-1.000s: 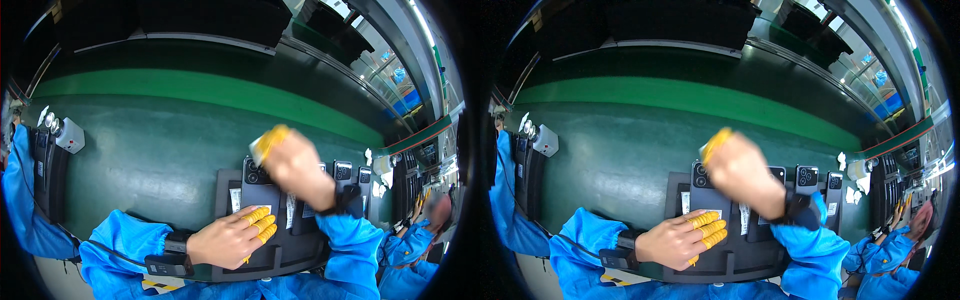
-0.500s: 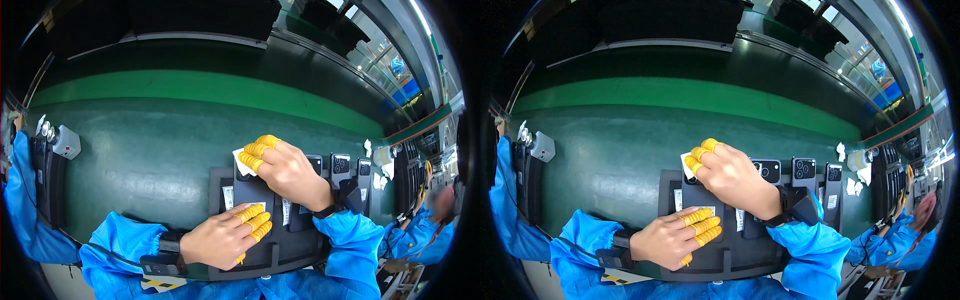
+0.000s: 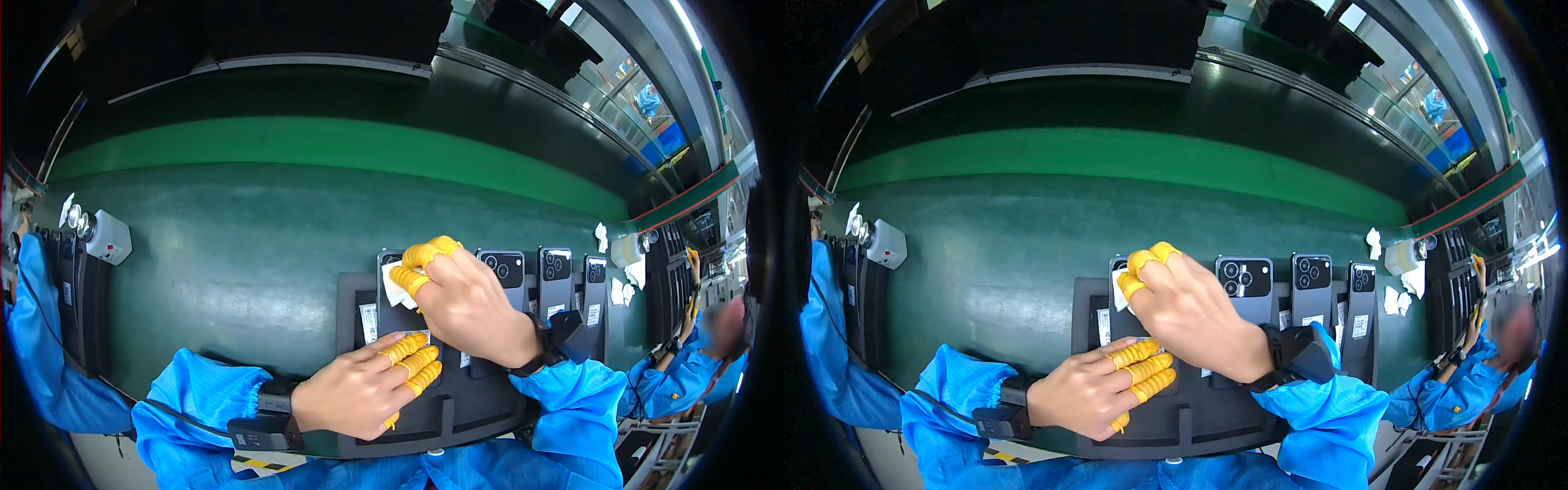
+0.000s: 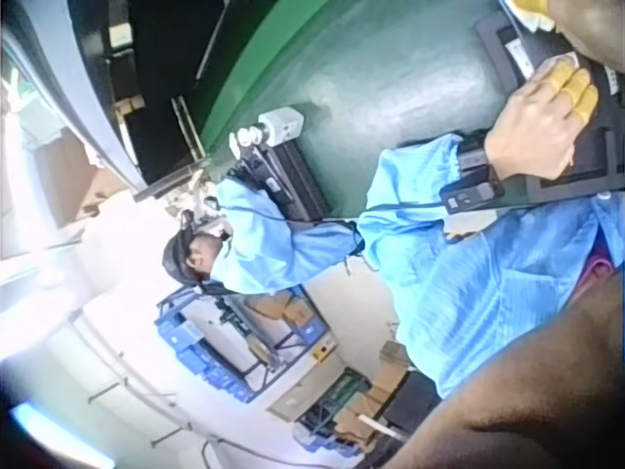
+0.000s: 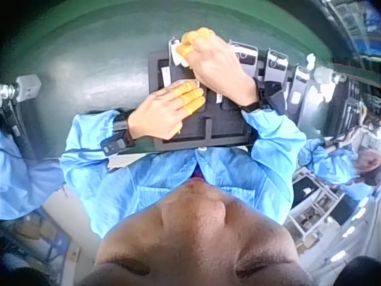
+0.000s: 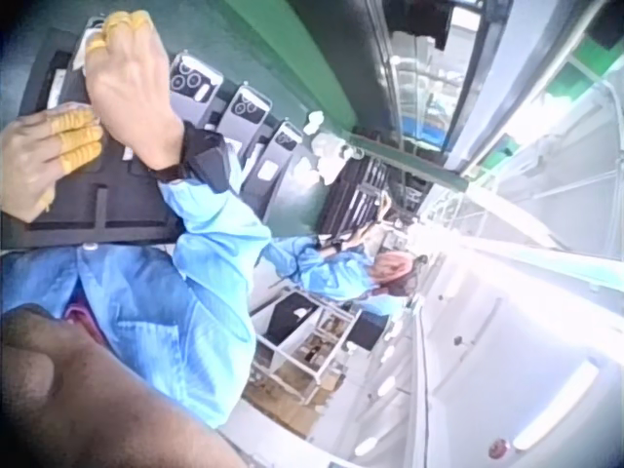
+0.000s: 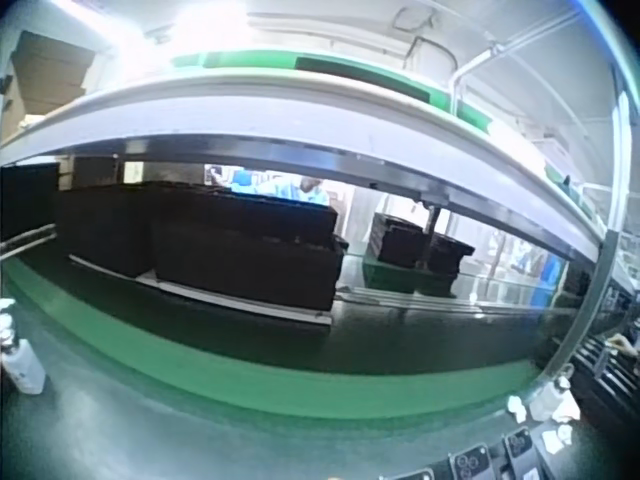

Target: Cleaning the back and camera lenses of mobile phones on an assembly line using a cloth and liquid cleaner.

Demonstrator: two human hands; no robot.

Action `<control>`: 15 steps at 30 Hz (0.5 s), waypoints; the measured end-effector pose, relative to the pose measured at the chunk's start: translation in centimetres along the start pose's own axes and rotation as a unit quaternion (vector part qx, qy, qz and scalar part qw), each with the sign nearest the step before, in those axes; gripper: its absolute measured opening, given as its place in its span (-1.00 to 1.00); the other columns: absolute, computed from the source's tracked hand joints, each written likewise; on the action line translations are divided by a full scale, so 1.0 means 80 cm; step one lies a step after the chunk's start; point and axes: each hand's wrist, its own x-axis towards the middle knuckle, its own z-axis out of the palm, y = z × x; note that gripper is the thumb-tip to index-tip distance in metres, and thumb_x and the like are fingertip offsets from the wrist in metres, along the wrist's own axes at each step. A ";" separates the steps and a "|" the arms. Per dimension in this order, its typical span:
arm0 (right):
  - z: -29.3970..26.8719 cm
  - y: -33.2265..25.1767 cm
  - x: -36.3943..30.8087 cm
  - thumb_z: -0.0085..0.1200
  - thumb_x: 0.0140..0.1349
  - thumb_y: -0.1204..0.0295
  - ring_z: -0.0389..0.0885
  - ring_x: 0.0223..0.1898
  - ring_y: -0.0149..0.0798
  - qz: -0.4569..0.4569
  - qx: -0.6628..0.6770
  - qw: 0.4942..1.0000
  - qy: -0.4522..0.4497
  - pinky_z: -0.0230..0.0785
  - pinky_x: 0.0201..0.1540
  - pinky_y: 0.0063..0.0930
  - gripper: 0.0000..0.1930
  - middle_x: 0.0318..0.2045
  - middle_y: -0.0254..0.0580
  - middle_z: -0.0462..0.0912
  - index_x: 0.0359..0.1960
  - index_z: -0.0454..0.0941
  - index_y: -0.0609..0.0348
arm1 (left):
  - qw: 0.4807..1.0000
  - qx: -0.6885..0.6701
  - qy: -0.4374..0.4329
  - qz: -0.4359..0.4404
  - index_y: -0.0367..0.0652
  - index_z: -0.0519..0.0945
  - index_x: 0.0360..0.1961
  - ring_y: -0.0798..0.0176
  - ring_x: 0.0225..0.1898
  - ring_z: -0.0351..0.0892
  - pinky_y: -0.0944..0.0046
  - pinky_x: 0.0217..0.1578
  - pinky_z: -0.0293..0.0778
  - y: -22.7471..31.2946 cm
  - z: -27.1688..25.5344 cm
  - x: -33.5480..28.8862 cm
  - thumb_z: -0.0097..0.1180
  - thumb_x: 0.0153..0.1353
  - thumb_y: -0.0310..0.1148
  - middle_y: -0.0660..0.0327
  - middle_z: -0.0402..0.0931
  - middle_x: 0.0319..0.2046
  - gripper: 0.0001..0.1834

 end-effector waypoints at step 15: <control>0.003 -0.014 -0.002 0.17 -0.26 0.73 0.53 -0.28 0.08 0.088 0.037 0.995 -0.016 0.45 -0.16 -0.20 -0.74 -0.29 0.03 0.53 -0.42 0.66 0.31 | 0.999 0.009 0.040 0.017 -0.19 0.73 -0.25 0.16 -0.11 0.68 -0.04 0.33 0.38 -0.001 0.001 0.002 0.19 -0.40 -0.25 0.15 0.64 -0.33 -0.46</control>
